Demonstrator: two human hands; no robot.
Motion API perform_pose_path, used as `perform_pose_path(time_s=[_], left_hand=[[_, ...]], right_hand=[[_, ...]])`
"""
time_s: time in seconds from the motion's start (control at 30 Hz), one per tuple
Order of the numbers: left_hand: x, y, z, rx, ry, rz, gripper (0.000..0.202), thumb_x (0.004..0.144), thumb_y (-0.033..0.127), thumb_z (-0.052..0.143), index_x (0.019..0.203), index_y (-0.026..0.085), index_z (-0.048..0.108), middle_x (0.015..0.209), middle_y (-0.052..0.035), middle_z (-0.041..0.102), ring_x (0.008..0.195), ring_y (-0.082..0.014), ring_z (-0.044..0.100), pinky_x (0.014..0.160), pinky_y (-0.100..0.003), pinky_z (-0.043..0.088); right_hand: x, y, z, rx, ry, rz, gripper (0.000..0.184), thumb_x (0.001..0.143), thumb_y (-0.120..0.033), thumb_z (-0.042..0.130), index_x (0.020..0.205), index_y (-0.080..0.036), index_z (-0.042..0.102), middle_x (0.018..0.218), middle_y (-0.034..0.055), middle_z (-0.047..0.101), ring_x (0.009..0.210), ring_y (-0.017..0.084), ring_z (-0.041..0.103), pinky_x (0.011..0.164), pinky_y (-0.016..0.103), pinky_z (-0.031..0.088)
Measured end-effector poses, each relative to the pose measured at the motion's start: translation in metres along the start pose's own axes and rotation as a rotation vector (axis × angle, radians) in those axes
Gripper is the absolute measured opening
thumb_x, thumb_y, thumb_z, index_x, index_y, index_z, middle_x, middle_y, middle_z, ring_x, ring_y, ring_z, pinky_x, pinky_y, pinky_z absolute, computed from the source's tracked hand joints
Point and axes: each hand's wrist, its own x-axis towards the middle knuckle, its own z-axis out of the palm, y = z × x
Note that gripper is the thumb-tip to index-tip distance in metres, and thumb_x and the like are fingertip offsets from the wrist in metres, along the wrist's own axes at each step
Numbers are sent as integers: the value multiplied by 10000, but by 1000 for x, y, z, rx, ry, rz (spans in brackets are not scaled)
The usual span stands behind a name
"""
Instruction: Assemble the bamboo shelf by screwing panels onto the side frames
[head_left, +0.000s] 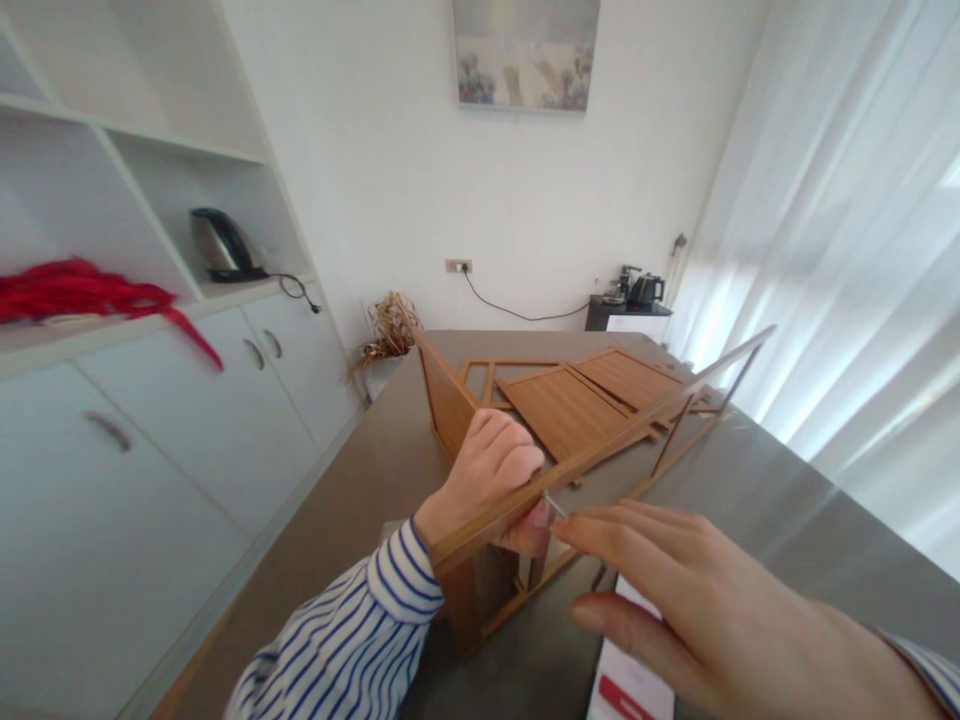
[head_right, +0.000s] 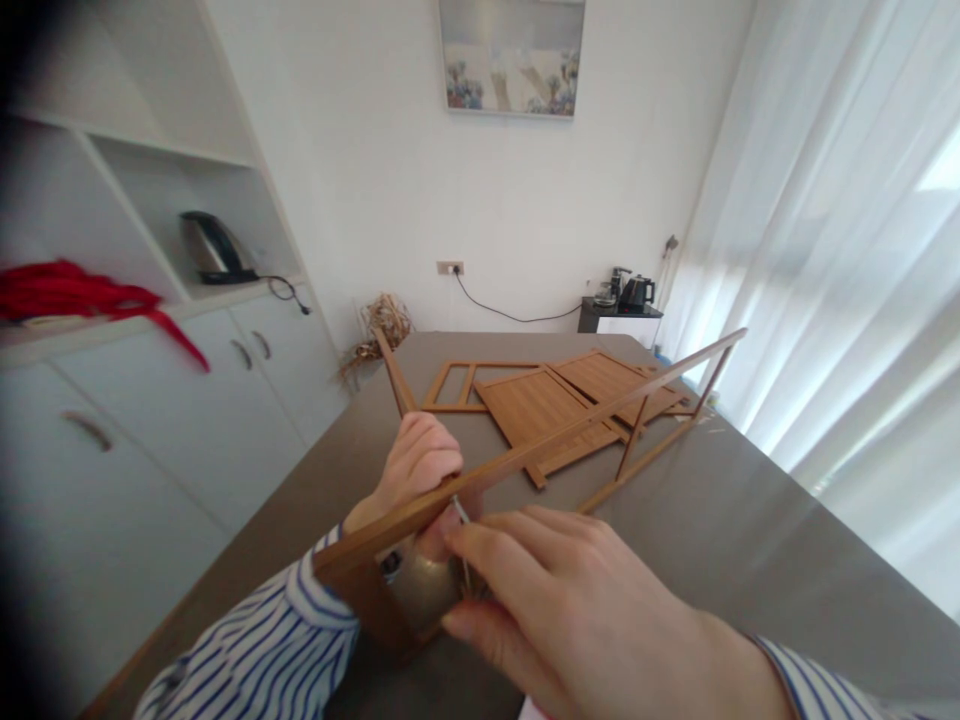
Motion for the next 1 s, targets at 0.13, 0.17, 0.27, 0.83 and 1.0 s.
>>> perform_pose_path(time_s=[0.13, 0.17, 0.27, 0.83, 1.0], left_hand=[[0, 1, 0, -6, -9, -8, 104, 785, 302, 385, 814, 215, 435, 661, -5, 439, 607, -184, 423, 615, -389, 343], [0, 1, 0, -9, -12, -13, 100, 770, 292, 394, 818, 215, 434, 663, -3, 436, 611, -184, 423, 619, -389, 346], [2, 3, -1, -12, -15, -20, 111, 736, 281, 413, 824, 216, 429, 661, 4, 424, 613, -182, 420, 622, -387, 348], [4, 4, -2, -7, 2, -22, 143, 800, 342, 360, 811, 214, 424, 655, 0, 416, 606, -182, 409, 603, -381, 329], [1, 3, 0, 2, -4, -37, 134, 794, 340, 374, 804, 216, 422, 657, 4, 412, 611, -181, 407, 614, -385, 330]], right_hand=[[-2, -1, -13, -381, 33, -230, 309, 1019, -259, 363, 1187, -145, 596, 1038, 71, 737, 855, 174, 706, 684, 293, 569], [-3, -2, -15, -437, 23, -266, 320, 1015, -198, 336, 1159, -151, 618, 1016, 60, 743, 830, 174, 707, 666, 299, 563], [-6, -4, -17, -527, 14, -334, 403, 972, -58, 297, 1053, -176, 674, 973, 19, 754, 788, 162, 700, 656, 306, 545], [6, -1, -7, -379, 126, -277, 457, 1007, -117, 272, 881, -177, 707, 797, 22, 753, 672, 133, 688, 628, 250, 543], [0, -1, 4, -290, 198, -198, 345, 1002, -151, 374, 911, -160, 706, 800, 42, 751, 712, 134, 708, 662, 235, 564]])
